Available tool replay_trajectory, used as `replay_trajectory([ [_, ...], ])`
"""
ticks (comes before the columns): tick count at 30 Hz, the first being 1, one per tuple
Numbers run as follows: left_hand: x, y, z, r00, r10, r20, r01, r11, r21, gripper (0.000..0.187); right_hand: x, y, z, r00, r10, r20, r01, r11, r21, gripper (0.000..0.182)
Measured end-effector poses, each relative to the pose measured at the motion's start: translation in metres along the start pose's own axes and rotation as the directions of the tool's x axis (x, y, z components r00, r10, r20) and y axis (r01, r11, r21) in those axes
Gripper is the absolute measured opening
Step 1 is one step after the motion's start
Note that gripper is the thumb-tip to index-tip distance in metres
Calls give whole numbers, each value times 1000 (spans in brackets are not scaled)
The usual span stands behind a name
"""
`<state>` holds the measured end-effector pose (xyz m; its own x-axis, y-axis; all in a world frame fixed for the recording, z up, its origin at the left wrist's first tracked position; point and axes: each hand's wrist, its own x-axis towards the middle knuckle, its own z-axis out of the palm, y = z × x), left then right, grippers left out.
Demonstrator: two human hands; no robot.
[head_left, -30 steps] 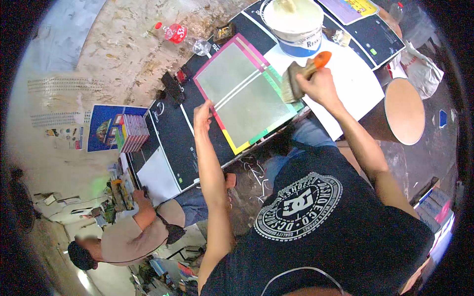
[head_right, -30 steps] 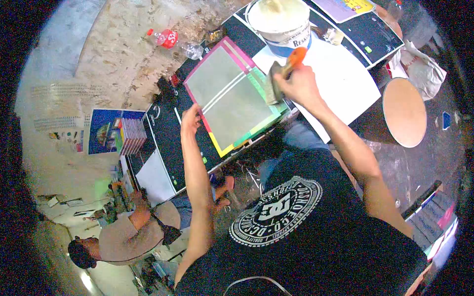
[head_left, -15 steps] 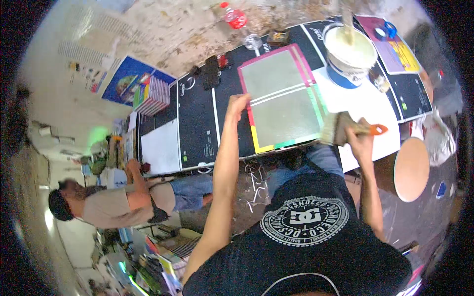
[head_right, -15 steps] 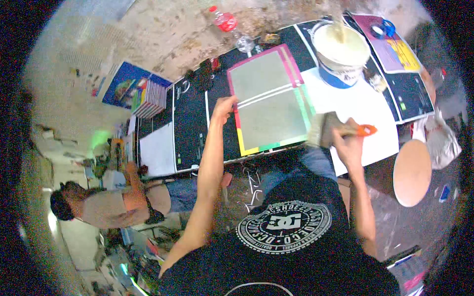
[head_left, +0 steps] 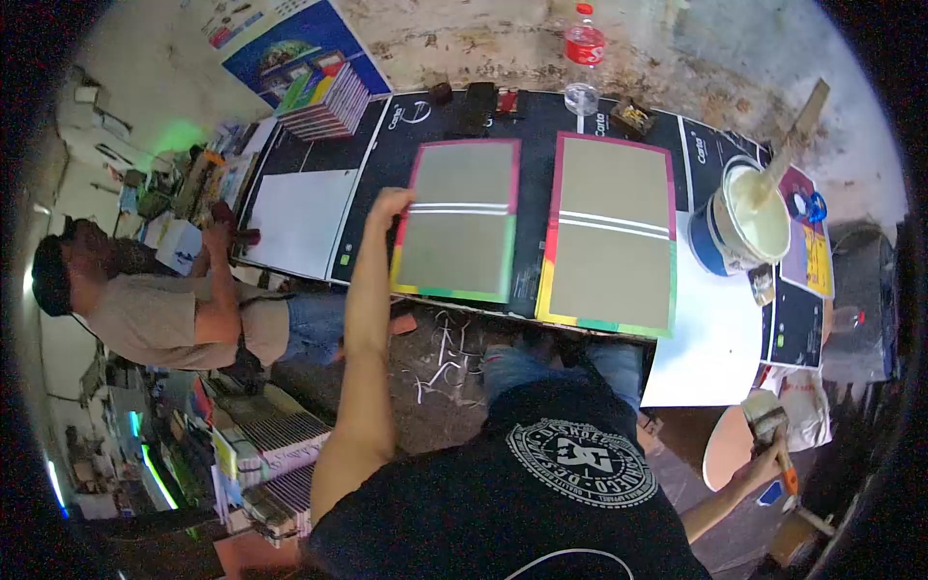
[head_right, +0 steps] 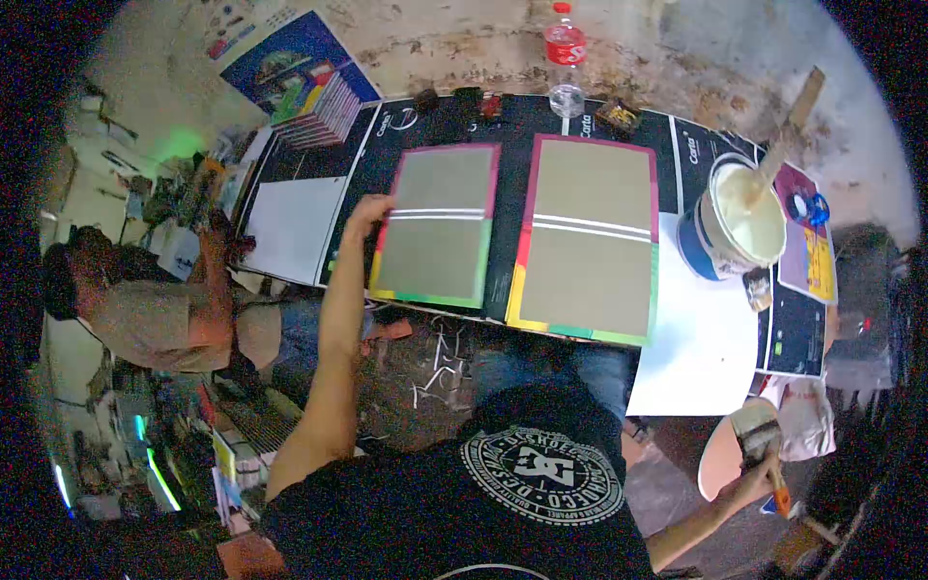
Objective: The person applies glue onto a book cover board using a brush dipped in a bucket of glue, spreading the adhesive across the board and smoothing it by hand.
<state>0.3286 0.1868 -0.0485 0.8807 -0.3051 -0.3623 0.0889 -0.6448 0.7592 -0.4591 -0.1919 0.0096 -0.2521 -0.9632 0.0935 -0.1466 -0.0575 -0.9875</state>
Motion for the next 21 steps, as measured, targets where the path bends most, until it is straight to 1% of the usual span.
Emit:
replay_trajectory([
  [1,30,-30,-17,999,34,-15,-33,996,85,27,-5,-17,9,1000,20,-23,-21,999,-35,36],
  [2,43,-42,-28,997,17,-79,3,968,250,30,-10,-34,21,998,40,-47,-43,997,-69,36],
  [3,54,-56,-38,990,8,-144,52,913,405,32,-10,-45,29,996,58,-71,-65,992,-104,36],
  [4,61,-67,-47,978,5,-208,111,831,545,35,-2,-43,31,1000,-19,13,20,999,-33,36],
  [5,66,-74,-57,952,56,-301,111,853,510,39,11,-40,33,995,-93,34,94,995,-29,36],
  [7,71,-87,-68,868,143,-476,100,888,449,46,46,-35,31,970,-232,68,234,972,-21,37],
  [8,53,-73,-69,872,140,-468,56,923,380,49,67,-53,32,906,-311,288,357,926,-124,39],
  [9,33,-58,-72,876,135,-463,17,951,309,52,77,-60,33,901,-341,270,393,904,-170,40],
  [10,15,-56,-70,836,263,-482,-148,953,263,45,94,-70,41,885,-353,305,407,903,-137,41],
  [11,-9,-53,-69,841,270,-469,-221,962,158,42,118,-74,48,868,-364,337,418,902,-104,43],
  [12,-37,-48,-65,844,288,-452,-299,953,50,39,143,-80,54,748,-481,457,653,659,-374,45],
  [13,-60,-45,-52,846,321,-425,-381,922,-63,35,162,-92,53,617,-517,594,778,285,-560,46],
  [14,-74,-66,-45,871,278,-405,-392,890,-233,31,119,-140,93,573,-542,615,819,407,-405,43],
  [15,-87,-89,-33,771,436,-464,-524,849,-74,34,77,-188,135,528,-565,634,827,512,-233,40],
  [16,-120,-88,-16,859,267,-436,-429,841,-330,35,90,-194,151,740,-307,598,340,938,62,42],
  [17,-172,-79,-4,896,149,-418,-316,875,-366,35,95,-199,167,756,-337,561,381,924,41,40],
  [18,-192,-102,10,860,100,-500,-282,910,-304,35,101,-203,183,770,-366,523,420,907,17,40],
  [19,-185,-192,19,757,270,-595,-345,938,-13,36,107,-208,198,782,-394,483,455,890,-12,42],
  [20,-212,-223,35,756,202,-622,-325,941,-90,37,127,-198,215,736,-435,518,530,847,-43,38],
  [21,-240,-260,54,746,69,-663,-147,987,-62,39,136,-198,231,710,-351,610,523,843,-123,44],
])
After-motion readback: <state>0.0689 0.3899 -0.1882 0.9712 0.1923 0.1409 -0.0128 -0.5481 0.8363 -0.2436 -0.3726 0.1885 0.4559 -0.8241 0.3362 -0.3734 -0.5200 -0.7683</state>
